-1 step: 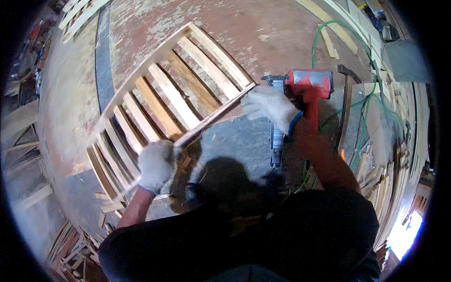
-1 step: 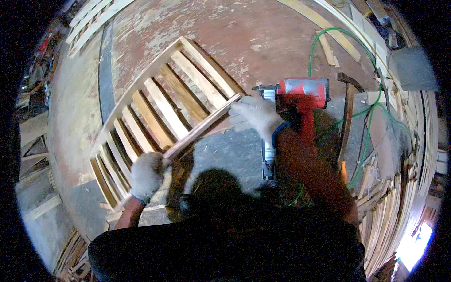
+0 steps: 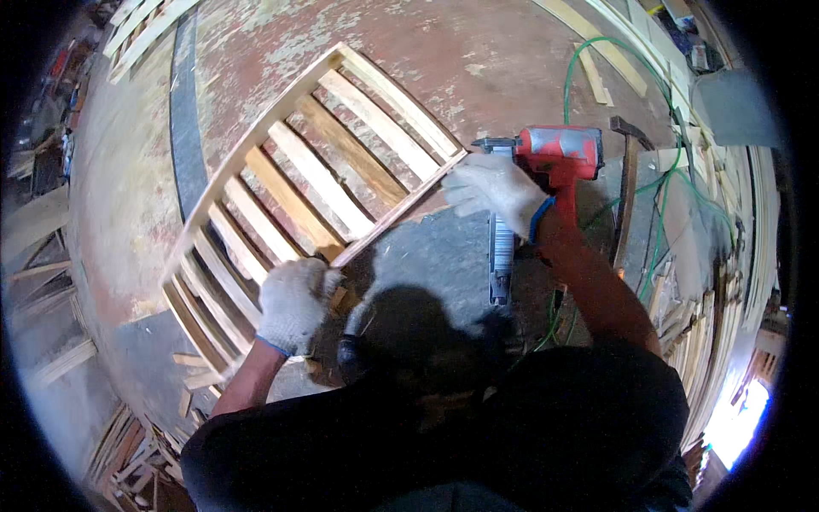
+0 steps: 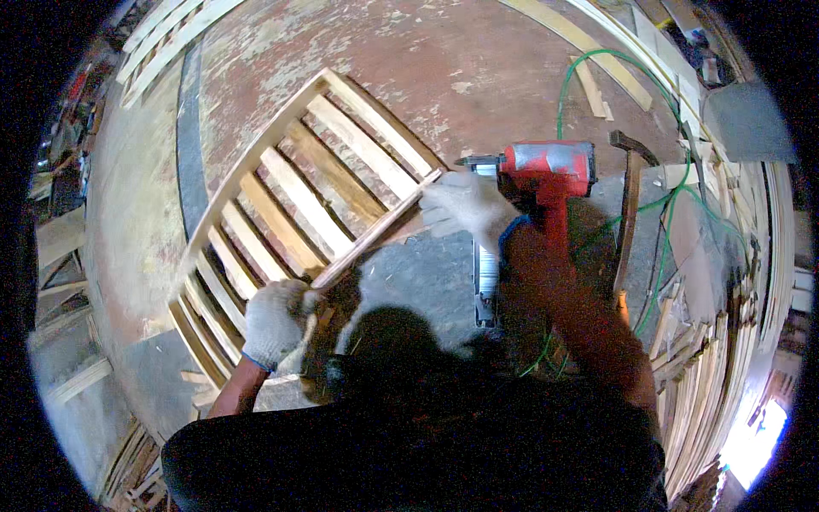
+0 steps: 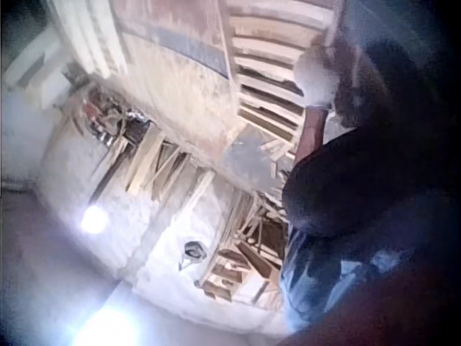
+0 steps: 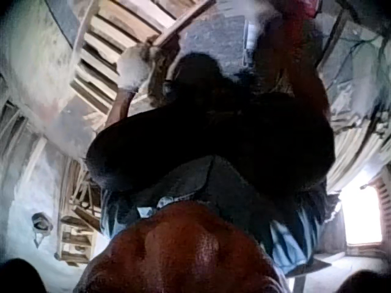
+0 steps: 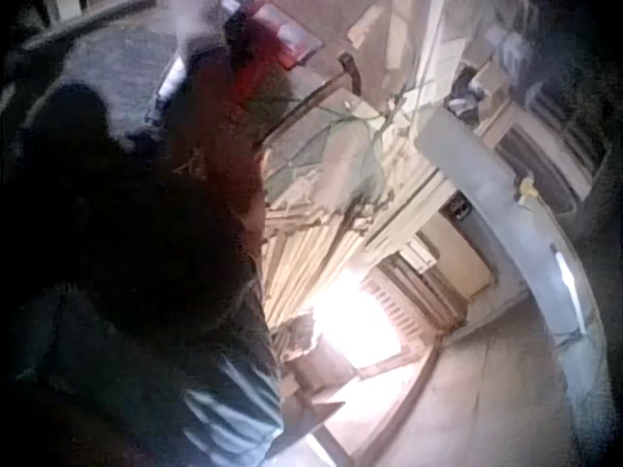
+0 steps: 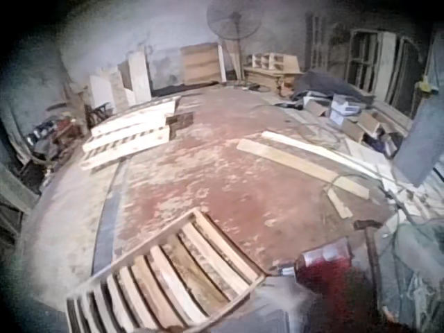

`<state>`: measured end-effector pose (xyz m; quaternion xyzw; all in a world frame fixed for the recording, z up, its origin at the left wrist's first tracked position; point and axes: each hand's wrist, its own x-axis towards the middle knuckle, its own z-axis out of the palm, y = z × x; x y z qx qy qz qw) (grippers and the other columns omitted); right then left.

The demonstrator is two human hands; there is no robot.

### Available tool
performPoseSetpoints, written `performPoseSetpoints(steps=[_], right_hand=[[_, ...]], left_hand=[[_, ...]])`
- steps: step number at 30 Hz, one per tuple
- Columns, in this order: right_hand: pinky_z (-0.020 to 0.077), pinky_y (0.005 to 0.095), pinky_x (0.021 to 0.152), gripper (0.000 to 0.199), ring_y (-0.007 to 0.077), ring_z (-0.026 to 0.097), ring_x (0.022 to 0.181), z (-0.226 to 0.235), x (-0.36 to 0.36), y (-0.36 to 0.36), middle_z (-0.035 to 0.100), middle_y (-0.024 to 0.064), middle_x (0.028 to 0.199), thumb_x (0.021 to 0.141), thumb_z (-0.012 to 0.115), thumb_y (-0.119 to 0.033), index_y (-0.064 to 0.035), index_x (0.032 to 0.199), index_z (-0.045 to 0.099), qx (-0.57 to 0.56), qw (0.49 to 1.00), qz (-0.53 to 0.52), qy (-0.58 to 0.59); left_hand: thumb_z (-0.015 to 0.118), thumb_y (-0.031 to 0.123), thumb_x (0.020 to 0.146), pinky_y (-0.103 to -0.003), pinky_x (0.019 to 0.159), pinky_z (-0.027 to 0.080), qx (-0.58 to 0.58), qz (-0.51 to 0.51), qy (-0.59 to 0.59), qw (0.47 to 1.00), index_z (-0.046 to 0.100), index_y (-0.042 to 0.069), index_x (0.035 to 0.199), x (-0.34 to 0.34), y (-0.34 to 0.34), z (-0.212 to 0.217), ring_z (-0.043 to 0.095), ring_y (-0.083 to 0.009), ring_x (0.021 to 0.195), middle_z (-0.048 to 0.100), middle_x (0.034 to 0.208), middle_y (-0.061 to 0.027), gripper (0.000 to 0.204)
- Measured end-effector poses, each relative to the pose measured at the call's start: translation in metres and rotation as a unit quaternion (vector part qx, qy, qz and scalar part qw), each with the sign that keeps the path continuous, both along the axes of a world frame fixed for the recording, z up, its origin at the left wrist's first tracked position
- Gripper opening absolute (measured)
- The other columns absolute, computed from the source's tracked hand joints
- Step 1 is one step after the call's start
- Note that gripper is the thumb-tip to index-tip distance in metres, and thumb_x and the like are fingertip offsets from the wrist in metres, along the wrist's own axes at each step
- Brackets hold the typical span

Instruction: The person assembles a wooden slatted structure on the floor using a pneumatic nail gun. They then move to a table saw to measure and cut additional wooden planks using a tape measure and pencil.

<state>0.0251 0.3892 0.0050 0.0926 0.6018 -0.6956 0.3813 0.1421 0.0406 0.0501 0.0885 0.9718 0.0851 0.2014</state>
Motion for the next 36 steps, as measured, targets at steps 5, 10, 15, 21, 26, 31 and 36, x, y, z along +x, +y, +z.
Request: performPoseSetpoints(steps=[5,10,15,21,26,31,36], right_hand=[[0.0597,0.0363,0.075,0.026,0.0190,0.070,0.082,0.008,-0.020,0.077,0.068,0.0077,0.095,0.099,0.064,-0.028,-0.0036,0.105,0.068,0.238,0.896,0.278,0.252],[0.0570,0.0424,0.073,0.020,0.0276,0.071,0.080,0.058,-0.002,0.149,0.066,0.0101,0.083,0.088,0.071,-0.021,-0.0031,0.097,0.070,0.403,0.788,0.347,0.311],[0.0526,0.0376,0.075,0.035,0.0184,0.063,0.081,0.087,0.021,0.156,0.065,0.0088,0.084,0.091,0.069,-0.030,0.0034,0.103,0.066,0.466,0.858,0.215,-0.031],[0.0528,0.0387,0.078,0.044,0.0210,0.064,0.084,0.001,0.045,0.158,0.069,0.0119,0.093,0.088,0.073,-0.038,0.0011,0.108,0.067,0.424,0.901,0.085,0.013],[0.0539,0.0480,0.097,0.059,0.0431,0.069,0.107,-0.031,0.043,0.140,0.071,0.0271,0.106,0.085,0.072,-0.049,0.0046,0.108,0.068,0.500,0.860,0.015,0.100],[0.0535,0.0475,0.094,0.053,0.0424,0.068,0.103,-0.043,0.043,0.135,0.070,0.0268,0.103,0.086,0.071,-0.044,0.0052,0.106,0.067,0.550,0.832,-0.006,0.075],[0.0551,0.0376,0.069,0.033,0.0235,0.071,0.077,-0.024,0.033,0.124,0.070,0.0118,0.083,0.083,0.079,-0.028,0.0006,0.097,0.069,0.298,0.929,-0.218,-0.044]], left_hand=[[0.070,0.034,0.095,-0.047,0.097,0.047,0.079,-0.167,0.144,0.972,0.060,0.004,0.131,-0.084,0.040,0.020,0.059,-0.0337,0.113,0.064,0.115,-0.0178,0.048],[0.078,0.020,0.083,-0.049,0.117,0.038,0.065,-0.325,0.212,0.919,0.050,0.009,0.148,-0.202,0.091,0.002,0.050,-0.0367,0.136,0.055,0.143,-0.0155,0.071],[0.074,0.025,0.085,-0.044,0.112,0.042,-0.004,-0.402,0.121,0.908,0.062,0.011,0.139,-0.263,0.110,-0.048,0.057,-0.0317,0.127,0.063,0.134,-0.0097,0.058],[0.078,0.027,0.078,-0.043,0.106,0.050,0.015,-0.408,0.062,0.911,0.070,0.014,0.130,-0.285,0.118,-0.061,0.060,-0.0327,0.121,0.066,0.129,-0.0099,0.054],[0.076,0.021,0.077,-0.043,0.109,0.049,0.056,-0.438,0.138,0.887,0.071,0.011,0.129,-0.309,0.099,-0.073,0.062,-0.0304,0.124,0.070,0.129,-0.0112,0.053],[0.073,0.019,0.081,-0.044,0.108,0.050,-0.015,-0.420,0.108,0.901,0.070,0.015,0.131,-0.329,0.103,-0.063,0.062,-0.0324,0.124,0.068,0.133,-0.0103,0.051],[0.076,0.025,0.081,-0.045,0.107,0.050,0.000,-0.370,0.036,0.928,0.070,0.020,0.132,-0.330,0.105,-0.064,0.062,-0.0315,0.124,0.067,0.133,-0.0100,0.052]])
